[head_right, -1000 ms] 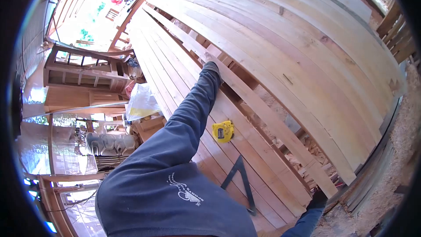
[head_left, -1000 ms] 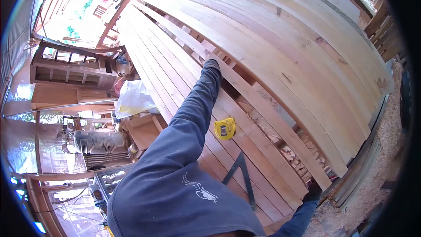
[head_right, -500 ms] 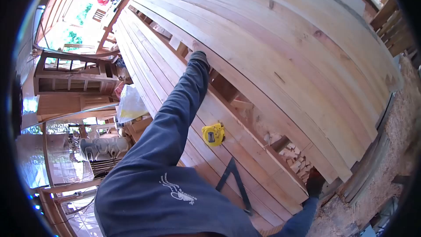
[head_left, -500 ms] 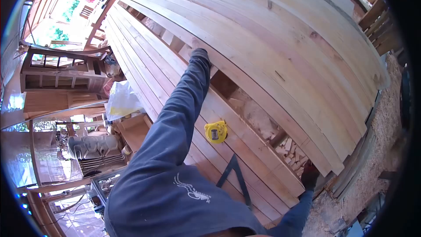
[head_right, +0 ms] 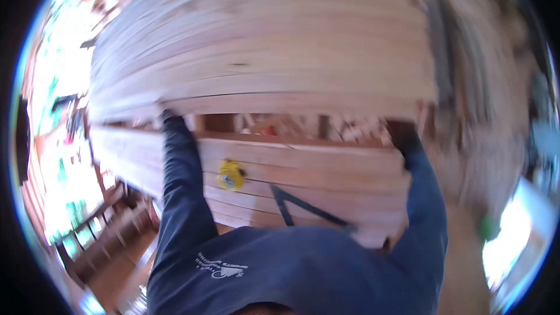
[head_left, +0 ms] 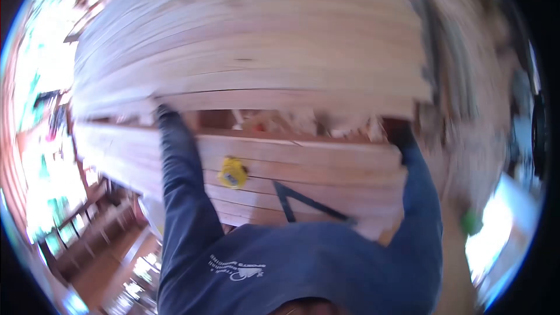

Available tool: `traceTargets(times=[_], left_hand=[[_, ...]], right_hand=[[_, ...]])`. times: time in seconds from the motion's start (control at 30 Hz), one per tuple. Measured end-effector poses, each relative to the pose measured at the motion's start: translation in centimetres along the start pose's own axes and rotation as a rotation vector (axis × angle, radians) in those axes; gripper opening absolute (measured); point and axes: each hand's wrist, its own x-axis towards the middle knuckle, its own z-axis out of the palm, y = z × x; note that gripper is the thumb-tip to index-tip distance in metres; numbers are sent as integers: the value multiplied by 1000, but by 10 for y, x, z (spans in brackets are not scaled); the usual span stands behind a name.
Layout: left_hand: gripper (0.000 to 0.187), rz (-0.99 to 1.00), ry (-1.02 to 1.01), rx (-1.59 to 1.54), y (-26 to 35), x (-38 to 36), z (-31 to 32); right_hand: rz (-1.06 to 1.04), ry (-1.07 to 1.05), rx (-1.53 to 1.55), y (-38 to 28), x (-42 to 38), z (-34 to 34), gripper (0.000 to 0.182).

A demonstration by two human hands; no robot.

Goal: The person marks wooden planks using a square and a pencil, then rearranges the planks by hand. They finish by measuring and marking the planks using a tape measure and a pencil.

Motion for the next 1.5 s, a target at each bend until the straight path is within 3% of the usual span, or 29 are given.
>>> traceTargets(times=[0.13,0.43,0.77,1.07,1.13,1.23,1.27,1.3,1.33,1.37,1.4,1.47,1.5], left_hand=[[79,-136,-17,40,14,-4,3],[83,-46,43,92,-1,2,10],[88,45,-140,99,-15,14,9],[78,-326,-91,-63,-11,32,10],[68,-176,-119,73,12,-8,-9],[55,210,-229,344,39,-137,-33],[52,295,-327,417,38,-191,-39],[55,390,-463,468,29,-233,-54],[54,537,-691,746,3,-242,-80],[58,387,-676,676,-5,-318,-57],[66,520,-704,848,-24,-353,-59],[86,978,-656,1145,-5,-427,-29],[90,936,-602,1193,-14,-430,-26]], right_hand=[[-13,152,73,-23,9,-1,41],[-68,304,153,-44,31,5,31],[-153,476,203,-59,40,-7,23],[-437,745,403,-88,47,-60,23],[-411,639,364,-113,19,-101,28],[-220,205,149,-138,-69,-155,41],[-242,303,116,-137,-104,-135,61],[-356,295,-22,-135,-142,-105,63],[-382,422,-63,-139,-175,-53,62],[-407,296,-99,-128,-202,-34,62],[-360,227,-57,-125,-226,8,62],[-444,271,-146,-98,-244,80,60],[-430,195,-143,-89,-254,123,58]])
